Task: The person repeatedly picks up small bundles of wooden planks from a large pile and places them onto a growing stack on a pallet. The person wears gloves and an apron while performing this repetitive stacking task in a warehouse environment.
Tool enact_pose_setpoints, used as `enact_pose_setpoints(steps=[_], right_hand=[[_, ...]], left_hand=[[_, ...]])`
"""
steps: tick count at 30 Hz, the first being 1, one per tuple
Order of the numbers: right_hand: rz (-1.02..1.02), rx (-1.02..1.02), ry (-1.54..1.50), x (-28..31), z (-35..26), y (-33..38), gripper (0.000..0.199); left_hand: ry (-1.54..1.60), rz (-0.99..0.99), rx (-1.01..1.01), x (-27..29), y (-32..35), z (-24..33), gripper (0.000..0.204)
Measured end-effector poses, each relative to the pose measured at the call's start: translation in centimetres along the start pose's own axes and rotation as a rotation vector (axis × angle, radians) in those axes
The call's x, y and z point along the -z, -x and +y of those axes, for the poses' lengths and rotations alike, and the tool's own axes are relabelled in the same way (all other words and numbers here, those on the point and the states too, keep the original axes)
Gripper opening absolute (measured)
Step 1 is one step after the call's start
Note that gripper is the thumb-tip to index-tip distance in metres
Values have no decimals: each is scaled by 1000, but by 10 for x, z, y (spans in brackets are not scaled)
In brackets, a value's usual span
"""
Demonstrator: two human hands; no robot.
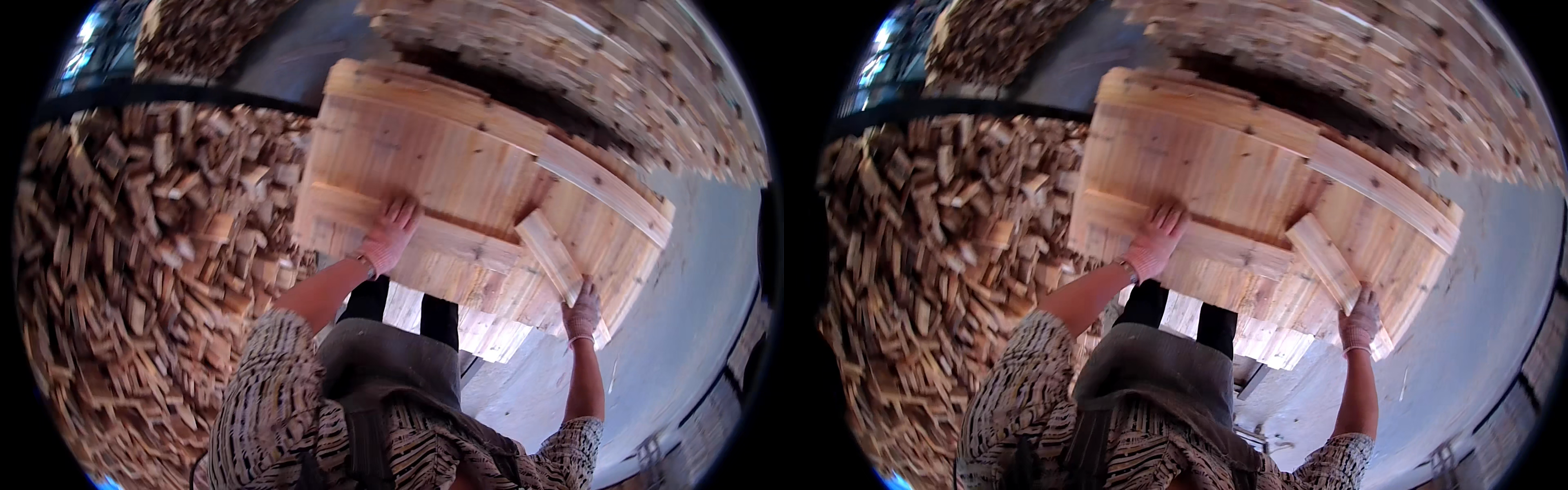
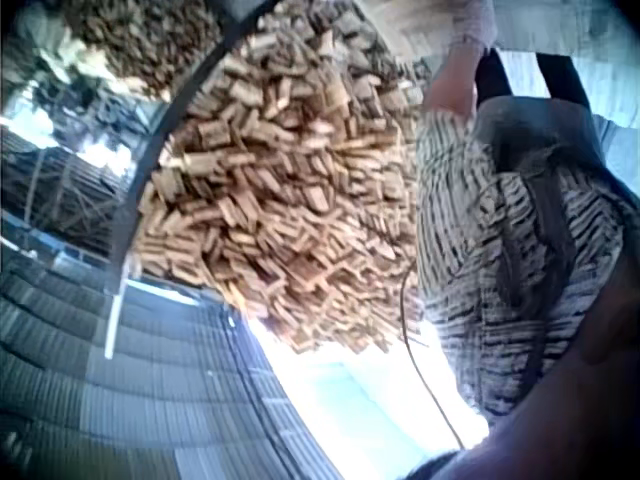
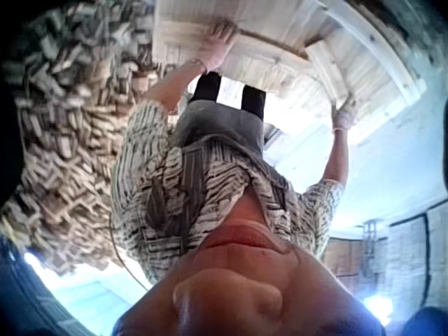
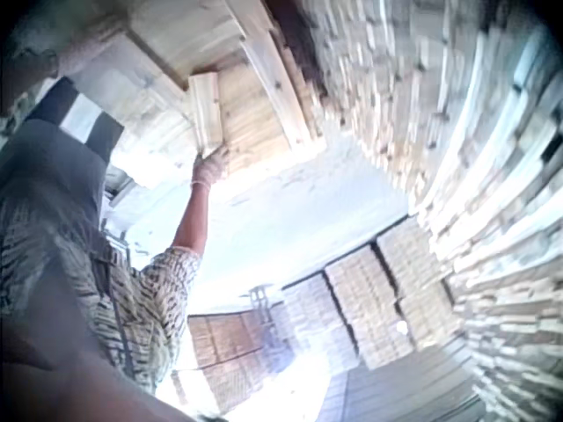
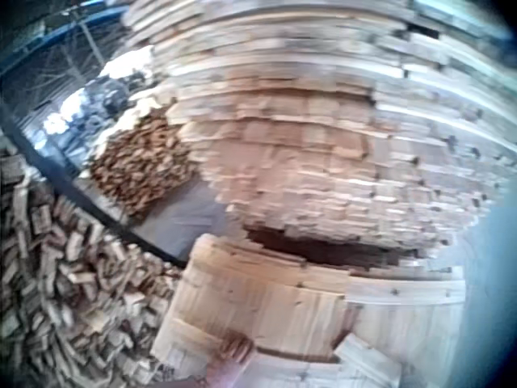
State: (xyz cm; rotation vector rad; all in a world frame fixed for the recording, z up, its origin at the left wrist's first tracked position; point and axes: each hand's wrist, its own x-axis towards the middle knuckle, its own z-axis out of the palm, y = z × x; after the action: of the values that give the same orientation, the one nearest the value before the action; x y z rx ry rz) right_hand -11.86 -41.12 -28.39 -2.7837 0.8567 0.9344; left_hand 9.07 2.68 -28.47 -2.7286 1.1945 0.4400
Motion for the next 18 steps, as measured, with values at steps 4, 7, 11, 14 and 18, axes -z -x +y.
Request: enact_pose_setpoints(steps=[4, 7, 11, 14, 18], right_hand=[[-62, -63, 44, 18, -17, -4, 90], [-49, -73, 63, 11, -9, -5, 90], [-46, -117, 59, 1, -13, -3, 87], [-41, -72, 19, 3, -10, -6, 87], [16, 56, -34, -9, 27, 0, 83]], left_hand=[[25, 107, 57, -20, 2, 4, 42], [96, 142, 84, -33, 28, 4, 38], [83, 147, 46, -43, 60, -13, 37], [13, 186, 74, -71, 74, -11, 38], [26, -18, 74, -49, 60, -12, 44]])
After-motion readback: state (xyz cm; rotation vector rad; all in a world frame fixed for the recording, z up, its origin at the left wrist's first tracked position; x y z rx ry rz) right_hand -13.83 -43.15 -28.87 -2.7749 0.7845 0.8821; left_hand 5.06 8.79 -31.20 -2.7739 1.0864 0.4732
